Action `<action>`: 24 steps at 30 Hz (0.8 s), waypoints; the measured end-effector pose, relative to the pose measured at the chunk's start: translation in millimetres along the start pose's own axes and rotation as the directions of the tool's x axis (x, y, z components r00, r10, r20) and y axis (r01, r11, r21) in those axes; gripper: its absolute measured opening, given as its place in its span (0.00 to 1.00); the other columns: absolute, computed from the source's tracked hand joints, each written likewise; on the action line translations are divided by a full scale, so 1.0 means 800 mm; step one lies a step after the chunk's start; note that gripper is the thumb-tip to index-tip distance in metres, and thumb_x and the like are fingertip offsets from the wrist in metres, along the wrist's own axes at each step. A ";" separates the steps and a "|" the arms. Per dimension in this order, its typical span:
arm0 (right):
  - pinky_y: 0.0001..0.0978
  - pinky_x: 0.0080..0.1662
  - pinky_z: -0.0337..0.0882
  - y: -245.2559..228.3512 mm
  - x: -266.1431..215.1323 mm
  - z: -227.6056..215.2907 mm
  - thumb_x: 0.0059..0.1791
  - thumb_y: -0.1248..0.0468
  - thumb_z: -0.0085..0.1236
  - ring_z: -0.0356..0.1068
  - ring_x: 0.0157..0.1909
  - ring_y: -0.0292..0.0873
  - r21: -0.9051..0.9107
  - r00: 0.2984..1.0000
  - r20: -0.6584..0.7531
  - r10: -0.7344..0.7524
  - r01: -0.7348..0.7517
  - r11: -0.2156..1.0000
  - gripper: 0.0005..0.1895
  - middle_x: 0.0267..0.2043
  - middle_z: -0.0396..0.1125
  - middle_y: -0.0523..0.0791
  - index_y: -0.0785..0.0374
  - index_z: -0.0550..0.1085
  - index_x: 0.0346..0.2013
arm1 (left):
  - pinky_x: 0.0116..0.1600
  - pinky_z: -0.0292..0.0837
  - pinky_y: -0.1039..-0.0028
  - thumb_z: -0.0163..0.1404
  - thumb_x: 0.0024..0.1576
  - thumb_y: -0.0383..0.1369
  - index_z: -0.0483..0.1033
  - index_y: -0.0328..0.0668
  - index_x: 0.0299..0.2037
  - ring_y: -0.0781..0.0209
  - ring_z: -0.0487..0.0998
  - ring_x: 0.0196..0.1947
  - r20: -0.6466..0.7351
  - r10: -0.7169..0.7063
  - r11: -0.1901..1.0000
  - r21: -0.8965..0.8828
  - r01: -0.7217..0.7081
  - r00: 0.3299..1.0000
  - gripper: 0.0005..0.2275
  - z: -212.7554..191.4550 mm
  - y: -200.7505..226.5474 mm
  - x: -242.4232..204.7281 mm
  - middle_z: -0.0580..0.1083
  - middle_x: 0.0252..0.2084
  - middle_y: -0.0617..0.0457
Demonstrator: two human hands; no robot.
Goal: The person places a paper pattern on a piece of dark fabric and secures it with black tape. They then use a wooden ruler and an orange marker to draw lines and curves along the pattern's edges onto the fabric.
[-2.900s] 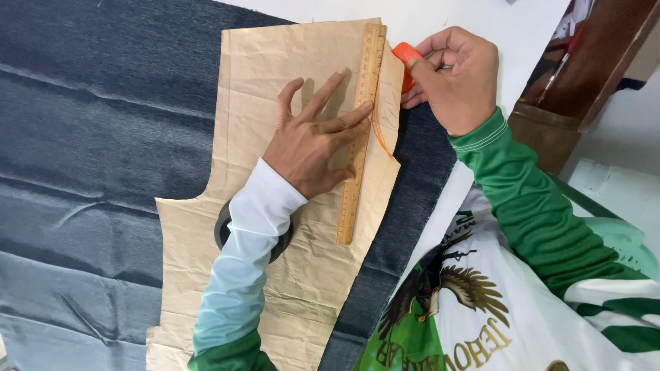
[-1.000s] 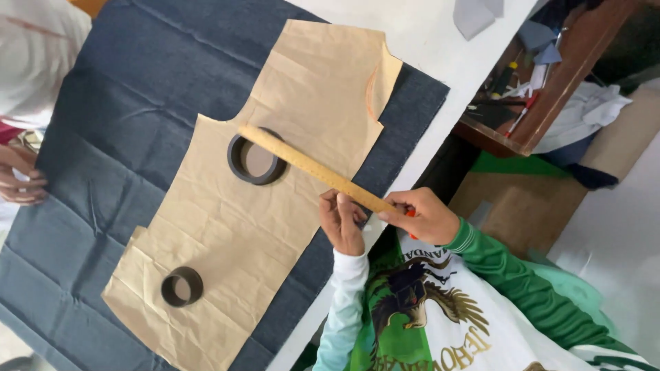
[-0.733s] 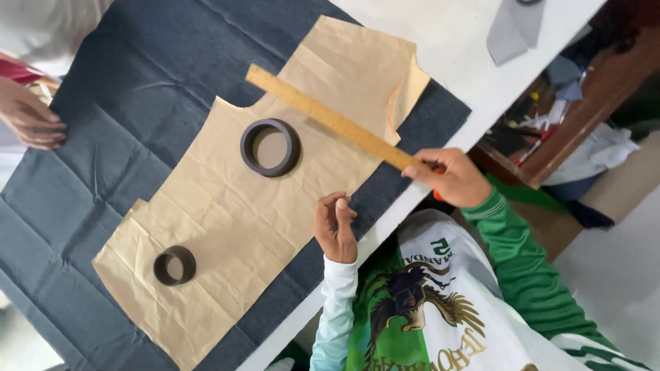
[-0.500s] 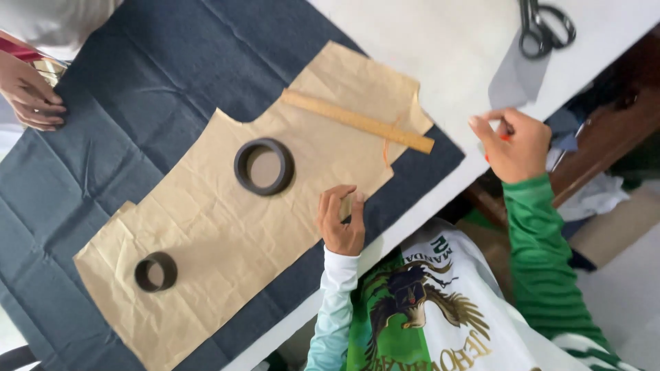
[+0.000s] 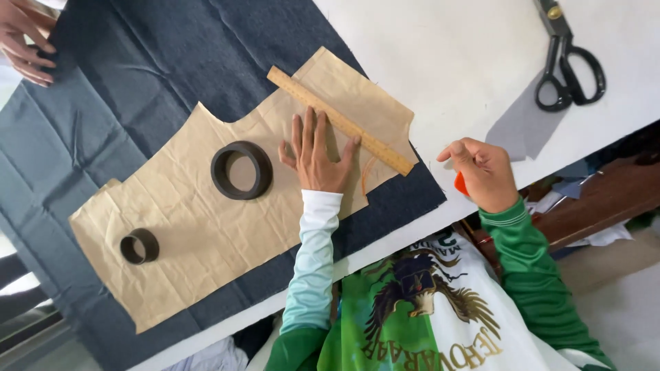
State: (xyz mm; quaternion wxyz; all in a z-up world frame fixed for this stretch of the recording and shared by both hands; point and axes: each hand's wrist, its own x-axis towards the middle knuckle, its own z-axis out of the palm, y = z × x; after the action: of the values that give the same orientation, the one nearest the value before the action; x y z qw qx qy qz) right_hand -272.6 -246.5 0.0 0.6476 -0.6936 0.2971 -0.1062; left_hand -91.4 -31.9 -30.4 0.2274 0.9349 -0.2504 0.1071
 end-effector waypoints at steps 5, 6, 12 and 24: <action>0.30 0.31 0.66 -0.026 0.015 -0.004 0.59 0.61 0.56 0.57 0.22 0.33 0.010 0.992 0.120 0.024 -0.026 1.000 0.14 0.17 0.55 0.43 0.68 0.78 0.34 | 0.72 0.43 0.49 0.59 0.53 0.58 0.69 0.53 0.67 0.47 0.60 0.75 -0.004 -0.002 1.000 -0.018 0.002 1.000 0.34 -0.001 0.008 0.004 0.65 0.72 0.55; 0.31 0.31 0.66 -0.027 0.019 -0.003 0.58 0.63 0.57 0.58 0.22 0.34 0.000 0.992 0.127 0.015 -0.015 1.000 0.13 0.18 0.56 0.45 0.70 0.79 0.36 | 0.72 0.42 0.49 0.57 0.54 0.59 0.68 0.54 0.69 0.47 0.58 0.76 0.011 0.002 1.000 -0.003 -0.002 1.000 0.35 0.001 0.009 0.005 0.65 0.73 0.55; 0.31 0.33 0.68 -0.021 0.025 -0.002 0.57 0.66 0.58 0.63 0.26 0.34 0.015 0.987 0.162 0.021 -0.024 1.000 0.09 0.22 0.62 0.47 0.72 0.79 0.42 | 0.74 0.42 0.49 0.53 0.56 0.61 0.65 0.53 0.71 0.44 0.54 0.78 0.082 0.005 0.999 0.042 -0.009 0.997 0.36 -0.003 0.008 0.005 0.62 0.75 0.54; 0.28 0.43 0.73 -0.028 0.049 -0.004 0.55 0.60 0.59 0.74 0.43 0.41 -0.282 0.978 0.209 -0.003 0.063 0.957 0.11 0.43 0.75 0.46 0.65 0.79 0.44 | 0.82 0.43 0.53 0.42 0.65 0.57 0.54 0.48 0.76 0.43 0.49 0.81 0.241 0.007 0.992 0.123 -0.038 0.971 0.33 -0.019 0.017 0.012 0.54 0.79 0.53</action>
State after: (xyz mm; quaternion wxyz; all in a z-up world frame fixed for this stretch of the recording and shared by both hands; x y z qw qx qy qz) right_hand -236.8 -271.3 12.5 0.5654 -0.7924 0.2290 -0.0004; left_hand -91.4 -38.9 -9.1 0.1344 0.9507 -0.2793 0.0116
